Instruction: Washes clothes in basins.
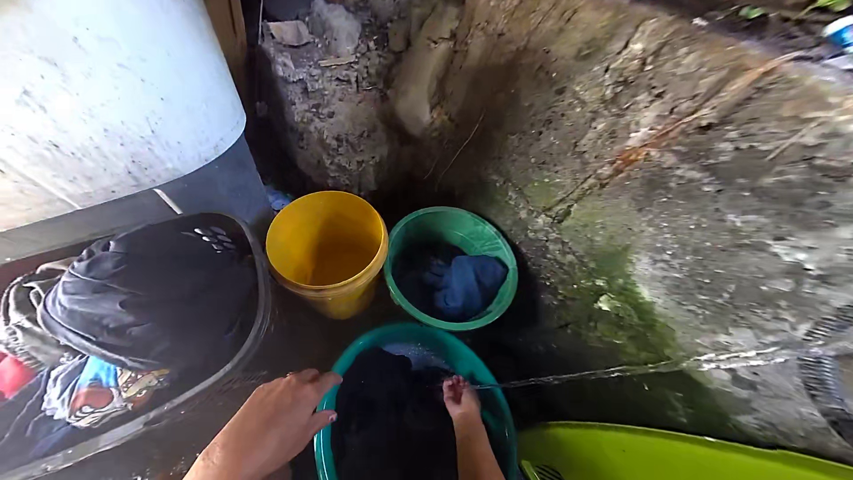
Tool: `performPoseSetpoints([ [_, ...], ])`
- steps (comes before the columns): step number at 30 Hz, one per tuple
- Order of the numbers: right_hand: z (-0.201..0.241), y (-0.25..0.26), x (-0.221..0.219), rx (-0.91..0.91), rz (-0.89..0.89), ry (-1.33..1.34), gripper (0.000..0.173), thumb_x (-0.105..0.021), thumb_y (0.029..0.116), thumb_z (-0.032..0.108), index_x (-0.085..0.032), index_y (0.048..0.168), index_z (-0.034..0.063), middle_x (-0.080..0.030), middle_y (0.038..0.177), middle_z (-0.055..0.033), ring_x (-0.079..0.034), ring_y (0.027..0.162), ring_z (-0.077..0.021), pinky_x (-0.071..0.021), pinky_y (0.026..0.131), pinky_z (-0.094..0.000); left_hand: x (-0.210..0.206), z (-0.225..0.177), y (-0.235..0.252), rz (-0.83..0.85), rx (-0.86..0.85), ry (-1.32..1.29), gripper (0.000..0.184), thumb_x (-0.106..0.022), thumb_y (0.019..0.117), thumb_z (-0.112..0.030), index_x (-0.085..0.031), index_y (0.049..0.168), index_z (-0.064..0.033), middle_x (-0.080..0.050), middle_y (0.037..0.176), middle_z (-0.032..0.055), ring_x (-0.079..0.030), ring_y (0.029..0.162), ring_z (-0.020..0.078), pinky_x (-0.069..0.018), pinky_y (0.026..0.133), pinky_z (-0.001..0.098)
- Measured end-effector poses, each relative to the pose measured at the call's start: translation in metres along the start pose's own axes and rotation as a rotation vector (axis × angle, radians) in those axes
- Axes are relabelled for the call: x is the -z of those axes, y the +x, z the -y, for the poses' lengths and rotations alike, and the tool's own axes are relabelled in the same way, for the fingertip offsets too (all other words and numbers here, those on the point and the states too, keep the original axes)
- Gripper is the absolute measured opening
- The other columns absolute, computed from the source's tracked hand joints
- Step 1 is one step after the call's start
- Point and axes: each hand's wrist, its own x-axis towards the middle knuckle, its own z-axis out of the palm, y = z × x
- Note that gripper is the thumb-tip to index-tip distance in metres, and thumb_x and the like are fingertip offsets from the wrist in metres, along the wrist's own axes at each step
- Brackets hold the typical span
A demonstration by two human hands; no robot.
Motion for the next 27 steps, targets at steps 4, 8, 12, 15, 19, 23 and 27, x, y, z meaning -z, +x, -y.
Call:
performPoseSetpoints([
  [4,0.003,0.010,-0.001,-0.099,0.155,0.143,0.031,-0.028,0.1113,0.021,-0.049,0.090,0.0145,-0.057,0.066,0.0041,-0.057,0.053,-0.0042,-0.0508,0.052,-0.0175,0.004,-0.002,0.004,0.072,0.035,0.039,0.048,-0.058,0.1058,-0.036,-0.053,0.150,-0.0184,-0.064,0.135,0.0189,-0.065,0.118,0.0381,-0.0513,0.098,0.0578],
  [8,0.005,-0.001,0.004,-0.023,0.159,0.125,0.033,-0.028,0.1103,0.018,-0.052,0.087,0.0146,-0.061,0.067,0.0043,-0.061,0.057,-0.0049,-0.0538,0.055,-0.0189,0.003,-0.001,0.003,0.057,0.017,0.045,0.049,-0.059,0.1051,-0.037,-0.054,0.150,-0.0193,-0.065,0.133,0.0184,-0.065,0.118,0.0381,-0.0521,0.097,0.0574],
  [12,0.008,0.009,0.033,0.360,-0.143,-0.809,0.032,-0.046,0.1079,0.010,-0.058,0.129,-0.0115,-0.063,0.126,-0.0270,-0.061,0.118,-0.0318,-0.0470,0.103,-0.0445,0.001,-0.001,-0.001,0.063,0.018,0.049,0.049,-0.059,0.1049,-0.037,-0.053,0.150,-0.0199,-0.064,0.134,0.0182,-0.065,0.118,0.0385,-0.0523,0.096,0.0577],
  [15,0.010,0.018,0.044,0.287,-0.150,-1.521,0.041,-0.049,0.1073,0.020,-0.057,0.139,-0.0039,-0.057,0.139,-0.0310,-0.053,0.133,-0.0456,-0.0397,0.112,-0.0610,-0.002,0.001,-0.004,0.071,0.021,0.052,0.049,-0.058,0.1054,-0.037,-0.053,0.151,-0.0204,-0.064,0.133,0.0187,-0.065,0.118,0.0388,-0.0523,0.097,0.0575],
  [19,0.004,0.025,0.040,0.125,-0.032,-1.732,0.072,-0.067,0.0978,0.038,-0.041,0.153,0.0004,-0.052,0.147,-0.0280,-0.051,0.137,-0.0434,-0.0387,0.112,-0.0629,-0.002,0.005,-0.005,0.047,0.020,0.044,0.048,-0.059,0.1050,-0.036,-0.055,0.149,-0.0184,-0.066,0.130,0.0193,-0.066,0.116,0.0391,-0.0526,0.096,0.0578],
  [23,-0.001,0.036,0.028,0.076,0.194,-1.780,0.055,-0.064,0.1008,0.024,-0.049,0.147,-0.0015,-0.052,0.148,-0.0272,-0.047,0.141,-0.0406,-0.0347,0.117,-0.0579,0.001,0.002,-0.004,0.055,0.015,0.047,0.048,-0.060,0.1045,-0.036,-0.055,0.149,-0.0180,-0.066,0.129,0.0201,-0.067,0.114,0.0404,-0.0535,0.093,0.0592],
  [27,0.002,0.038,0.022,-0.071,0.390,-1.668,0.043,-0.064,0.0988,0.007,-0.057,0.139,-0.0041,-0.056,0.143,-0.0268,-0.051,0.136,-0.0369,-0.0365,0.116,-0.0515,0.000,-0.003,-0.003,0.065,-0.006,0.047,0.048,-0.060,0.1045,-0.035,-0.055,0.148,-0.0171,-0.066,0.128,0.0206,-0.067,0.112,0.0416,-0.0539,0.090,0.0607],
])
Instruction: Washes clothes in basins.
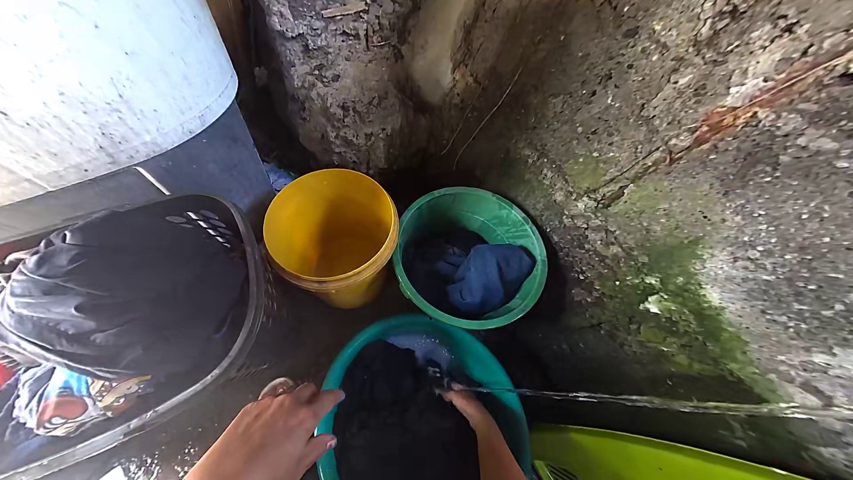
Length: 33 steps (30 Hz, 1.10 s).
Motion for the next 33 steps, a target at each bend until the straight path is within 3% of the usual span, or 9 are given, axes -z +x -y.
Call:
performPoseSetpoints([
  [3,0.010,0.007,-0.003,-0.033,-0.014,-0.122,0.049,-0.065,0.0981,0.012,-0.053,0.143,-0.0038,-0.052,0.147,-0.0279,-0.047,0.140,-0.0391,-0.0352,0.117,-0.0551,-0.002,0.000,0.000,-0.008,-0.010,0.010,0.046,-0.060,0.1044,-0.035,-0.057,0.147,-0.0166,-0.067,0.126,0.0211,-0.068,0.110,0.0418,-0.0554,0.087,0.0602],
  [8,0.041,0.020,-0.051,-0.301,-0.460,-0.168,0.069,-0.059,0.1003,0.034,-0.035,0.156,-0.0007,-0.045,0.153,-0.0285,-0.047,0.140,-0.0421,-0.0424,0.111,-0.0575,-0.001,0.001,0.002,0.025,0.033,0.010,0.047,-0.059,0.1046,-0.035,-0.055,0.148,-0.0176,-0.066,0.129,0.0199,-0.068,0.111,0.0409,-0.0553,0.088,0.0592],
  [12,0.025,0.032,-0.047,-0.212,-0.514,0.091,0.059,-0.055,0.1029,0.024,-0.038,0.155,0.0048,-0.049,0.149,-0.0285,-0.050,0.137,-0.0442,-0.0421,0.110,-0.0610,0.000,0.002,0.002,0.018,0.032,-0.006,0.047,-0.060,0.1042,-0.033,-0.056,0.148,-0.0157,-0.068,0.124,0.0218,-0.069,0.106,0.0426,-0.0557,0.084,0.0610],
  [17,-0.006,0.034,-0.034,-0.121,-0.487,0.656,0.044,-0.047,0.1079,0.019,-0.051,0.136,-0.0138,-0.054,0.135,-0.0338,-0.054,0.123,-0.0402,-0.0422,0.103,-0.0547,-0.002,0.005,0.000,-0.034,0.004,-0.011,0.045,-0.062,0.1033,-0.031,-0.059,0.145,-0.0140,-0.069,0.119,0.0220,-0.070,0.104,0.0428,-0.0561,0.082,0.0608],
  [19,0.006,0.028,-0.038,-0.111,-0.568,0.401,0.047,-0.050,0.1083,0.026,-0.053,0.139,-0.0095,-0.056,0.139,-0.0316,-0.054,0.130,-0.0397,-0.0423,0.109,-0.0538,-0.003,0.006,-0.001,-0.043,-0.003,-0.004,0.045,-0.062,0.1032,-0.032,-0.059,0.145,-0.0140,-0.069,0.119,0.0217,-0.070,0.103,0.0427,-0.0563,0.082,0.0604],
  [22,0.019,0.012,-0.057,0.043,-0.590,-0.184,0.058,-0.055,0.1044,0.034,-0.043,0.154,0.0063,-0.035,0.154,-0.0382,-0.039,0.140,-0.0579,-0.0363,0.112,-0.0671,-0.003,0.004,-0.001,-0.037,0.006,0.003,0.046,-0.062,0.1033,-0.033,-0.059,0.145,-0.0140,-0.069,0.118,0.0217,-0.070,0.103,0.0431,-0.0568,0.081,0.0601],
  [27,0.000,0.021,-0.063,0.209,-0.363,-0.455,0.053,-0.044,0.1094,0.031,-0.034,0.161,0.0325,-0.011,0.166,-0.0330,-0.024,0.145,-0.0610,-0.0322,0.108,-0.0729,-0.006,-0.001,-0.002,-0.062,-0.051,-0.020,0.044,-0.061,0.1034,-0.029,-0.060,0.144,-0.0111,-0.069,0.115,0.0238,-0.070,0.102,0.0449,-0.0566,0.082,0.0607],
  [30,0.007,0.032,-0.057,0.128,-0.321,-0.596,0.061,-0.053,0.1050,0.024,-0.032,0.162,0.0275,-0.013,0.166,-0.0335,-0.021,0.148,-0.0586,-0.0308,0.111,-0.0708,-0.007,-0.004,0.001,-0.063,-0.060,-0.022,0.043,-0.062,0.1033,-0.029,-0.061,0.142,-0.0112,-0.070,0.114,0.0230,-0.070,0.100,0.0442,-0.0568,0.081,0.0602],
  [33,0.020,0.041,-0.054,0.048,-0.373,-0.602,0.054,-0.051,0.1074,0.038,-0.040,0.159,0.0247,-0.021,0.165,-0.0295,-0.025,0.149,-0.0546,-0.0340,0.112,-0.0677,-0.005,-0.001,0.004,-0.053,-0.048,-0.014,0.043,-0.061,0.1036,-0.029,-0.060,0.143,-0.0113,-0.069,0.115,0.0226,-0.070,0.102,0.0437,-0.0566,0.082,0.0596],
])
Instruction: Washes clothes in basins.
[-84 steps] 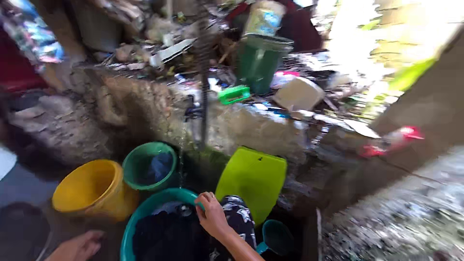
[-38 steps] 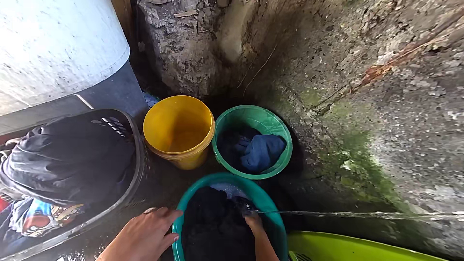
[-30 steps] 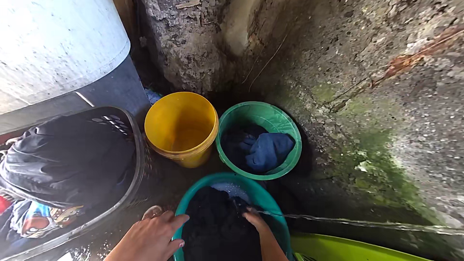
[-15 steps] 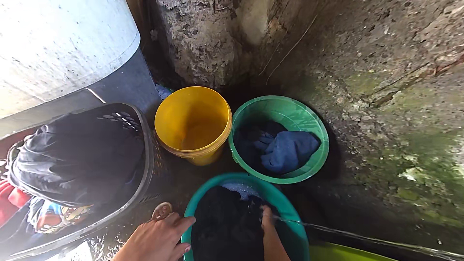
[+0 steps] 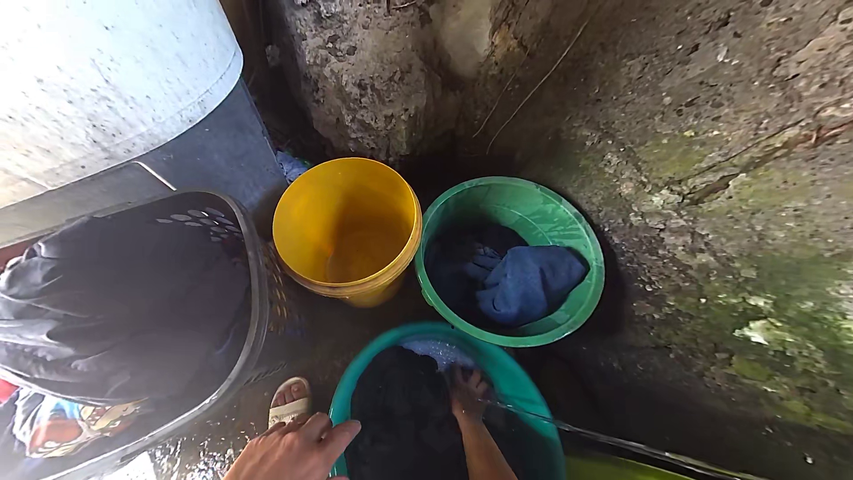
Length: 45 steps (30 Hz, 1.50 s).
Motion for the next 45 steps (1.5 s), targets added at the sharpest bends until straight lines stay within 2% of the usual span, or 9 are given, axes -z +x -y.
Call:
performPoseSetpoints([
  [5,-0.004,0.002,0.002,-0.065,-0.068,0.147,0.056,-0.066,0.0996,0.030,-0.049,0.152,0.0164,-0.036,0.158,-0.0288,-0.041,0.143,-0.0474,-0.0422,0.111,-0.0605,0.005,0.001,0.002,0.051,0.053,0.032,0.046,-0.060,0.1042,-0.033,-0.058,0.146,-0.0142,-0.068,0.118,0.0216,-0.070,0.102,0.0421,-0.0568,0.081,0.0586],
  [8,-0.031,-0.007,0.008,-0.223,0.027,0.494,0.062,-0.061,0.1028,0.032,-0.043,0.152,-0.0019,-0.045,0.153,-0.0288,-0.042,0.145,-0.0415,-0.0323,0.120,-0.0552,0.009,-0.006,0.005,0.088,0.069,0.035,0.047,-0.059,0.1049,-0.034,-0.056,0.148,-0.0160,-0.067,0.124,0.0211,-0.068,0.110,0.0414,-0.0541,0.088,0.0594],
  [12,-0.038,-0.028,0.028,-0.424,-0.106,0.972,0.057,-0.069,0.0986,0.029,-0.055,0.135,-0.0124,-0.056,0.137,-0.0344,-0.054,0.131,-0.0447,-0.0411,0.110,-0.0590,0.010,-0.016,0.012,0.120,0.082,0.030,0.047,-0.056,0.1062,-0.038,-0.054,0.149,-0.0203,-0.064,0.132,0.0178,-0.065,0.117,0.0378,-0.0529,0.094,0.0566],
  [17,-0.025,-0.058,0.055,-0.442,-0.138,1.118,0.056,-0.054,0.1067,0.037,-0.055,0.137,-0.0105,-0.052,0.142,-0.0331,-0.048,0.136,-0.0435,-0.0364,0.112,-0.0607,0.011,-0.019,0.016,0.109,0.065,0.004,0.046,-0.055,0.1073,-0.036,-0.054,0.149,-0.0173,-0.063,0.135,0.0182,-0.062,0.124,0.0365,-0.0484,0.103,0.0568],
  [22,-0.024,-0.084,0.084,-0.210,-0.184,1.149,0.041,-0.052,0.1075,0.016,-0.053,0.143,-0.0044,-0.048,0.150,-0.0287,-0.045,0.141,-0.0409,-0.0346,0.114,-0.0596,0.012,-0.020,0.020,0.044,0.055,-0.011,0.046,-0.056,0.1068,-0.034,-0.055,0.148,-0.0136,-0.064,0.136,0.0192,-0.061,0.126,0.0378,-0.0459,0.105,0.0599],
  [26,-0.019,-0.101,0.117,-0.104,-0.158,1.376,0.038,-0.047,0.1069,0.009,-0.048,0.141,-0.0058,-0.055,0.133,-0.0246,-0.060,0.106,-0.0267,-0.0511,0.089,-0.0416,0.008,-0.029,0.024,0.001,0.013,-0.012,0.045,-0.059,0.1054,-0.032,-0.057,0.145,-0.0118,-0.063,0.137,0.0198,-0.058,0.130,0.0390,-0.0445,0.106,0.0630],
  [29,-0.018,-0.104,0.133,-0.092,-0.187,1.512,0.026,-0.047,0.1084,0.012,-0.054,0.126,-0.0057,-0.058,0.095,-0.0080,-0.058,0.074,-0.0076,-0.0503,0.068,-0.0225,0.003,-0.034,0.028,-0.011,0.006,-0.009,0.044,-0.060,0.1050,-0.030,-0.058,0.144,-0.0095,-0.062,0.138,0.0213,-0.057,0.131,0.0407,-0.0439,0.105,0.0656],
  [31,-0.021,-0.112,0.140,-0.087,-0.200,1.586,0.021,-0.047,0.1080,0.011,-0.054,0.120,-0.0048,-0.056,0.088,-0.0053,-0.057,0.070,-0.0060,-0.0498,0.064,-0.0203,0.001,-0.038,0.027,-0.009,0.013,0.003,0.044,-0.059,0.1050,-0.030,-0.057,0.144,-0.0095,-0.063,0.137,0.0214,-0.057,0.131,0.0411,-0.0445,0.104,0.0661],
  [45,-0.037,-0.127,0.168,-0.040,-0.128,1.781,0.034,-0.046,0.1069,0.006,-0.045,0.137,-0.0088,-0.059,0.120,-0.0175,-0.064,0.097,-0.0152,-0.0551,0.085,-0.0263,0.005,-0.026,0.021,-0.019,0.028,0.016,0.045,-0.057,0.1060,-0.033,-0.055,0.146,-0.0104,-0.062,0.138,0.0205,-0.057,0.132,0.0400,-0.0443,0.105,0.0652],
])
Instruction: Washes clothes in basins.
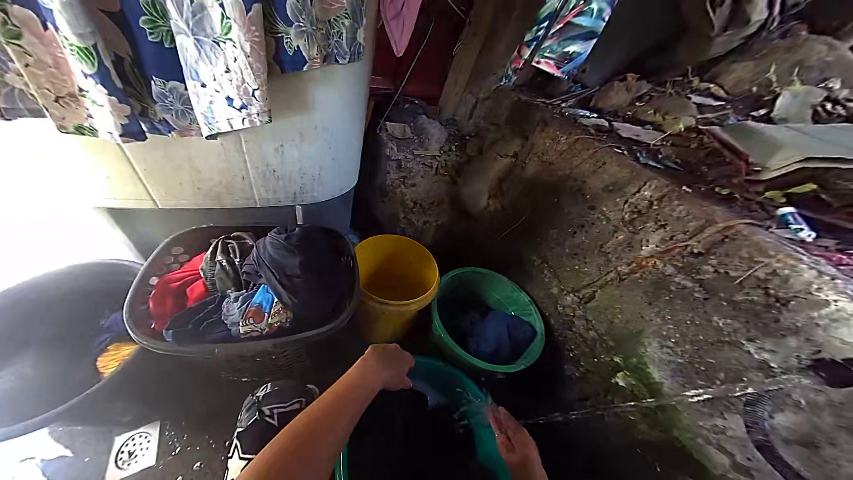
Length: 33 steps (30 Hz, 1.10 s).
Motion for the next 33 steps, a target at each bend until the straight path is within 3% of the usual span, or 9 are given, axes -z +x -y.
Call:
performPoseSetpoints([
  [4,-0.003,-0.004,-0.004,0.018,-0.030,0.002,0.027,-0.045,0.1068,0.006,-0.049,0.130,-0.0070,-0.061,0.105,-0.0125,-0.062,0.084,-0.0108,-0.0538,0.074,-0.0233,0.001,0.001,-0.001,0.003,-0.007,-0.005,0.046,-0.057,0.1063,-0.033,-0.054,0.147,-0.0100,-0.061,0.139,0.0201,-0.056,0.133,0.0391,-0.0437,0.106,0.0650],
  [7,-0.008,-0.005,-0.006,-0.004,-0.077,0.056,0.013,-0.045,0.1077,0.010,-0.055,0.111,0.0018,-0.059,0.081,-0.0016,-0.060,0.065,-0.0044,-0.0529,0.060,-0.0180,0.002,0.003,-0.002,-0.006,-0.005,-0.007,0.045,-0.057,0.1061,-0.032,-0.055,0.146,-0.0096,-0.062,0.138,0.0205,-0.056,0.133,0.0389,-0.0440,0.106,0.0643],
  [10,-0.013,-0.005,-0.005,-0.021,-0.079,0.115,0.015,-0.043,0.1086,0.013,-0.054,0.099,0.0082,-0.056,0.071,0.0037,-0.055,0.055,-0.0015,-0.0497,0.053,-0.0150,0.002,0.002,-0.003,-0.007,-0.006,-0.009,0.045,-0.057,0.1061,-0.032,-0.055,0.145,-0.0094,-0.062,0.138,0.0203,-0.056,0.132,0.0387,-0.0443,0.106,0.0637],
  [15,-0.017,-0.003,-0.003,-0.041,-0.079,0.159,0.017,-0.042,0.1088,0.013,-0.052,0.095,0.0100,-0.055,0.069,0.0041,-0.055,0.054,-0.0006,-0.0503,0.052,-0.0148,0.003,0.001,-0.004,-0.004,0.000,-0.010,0.045,-0.057,0.1061,-0.032,-0.055,0.145,-0.0099,-0.062,0.138,0.0204,-0.056,0.132,0.0389,-0.0444,0.105,0.0643],
  [28,-0.031,-0.007,-0.006,-0.057,-0.086,0.148,0.014,-0.039,0.1096,0.012,-0.051,0.105,0.0074,-0.053,0.076,0.0019,-0.055,0.058,-0.0023,-0.0505,0.055,-0.0157,0.002,-0.001,-0.005,-0.010,-0.015,-0.009,0.044,-0.057,0.1063,-0.031,-0.056,0.144,-0.0092,-0.063,0.136,0.0215,-0.058,0.130,0.0404,-0.0450,0.103,0.0654],
  [33,-0.045,-0.007,-0.017,-0.094,-0.041,-0.101,0.015,-0.046,0.1076,0.011,-0.054,0.114,0.0000,-0.059,0.084,-0.0042,-0.060,0.067,-0.0067,-0.0530,0.061,-0.0203,0.002,-0.003,-0.004,0.005,0.001,-0.005,0.045,-0.057,0.1061,-0.031,-0.055,0.145,-0.0098,-0.062,0.137,0.0213,-0.058,0.130,0.0400,-0.0452,0.103,0.0651],
])
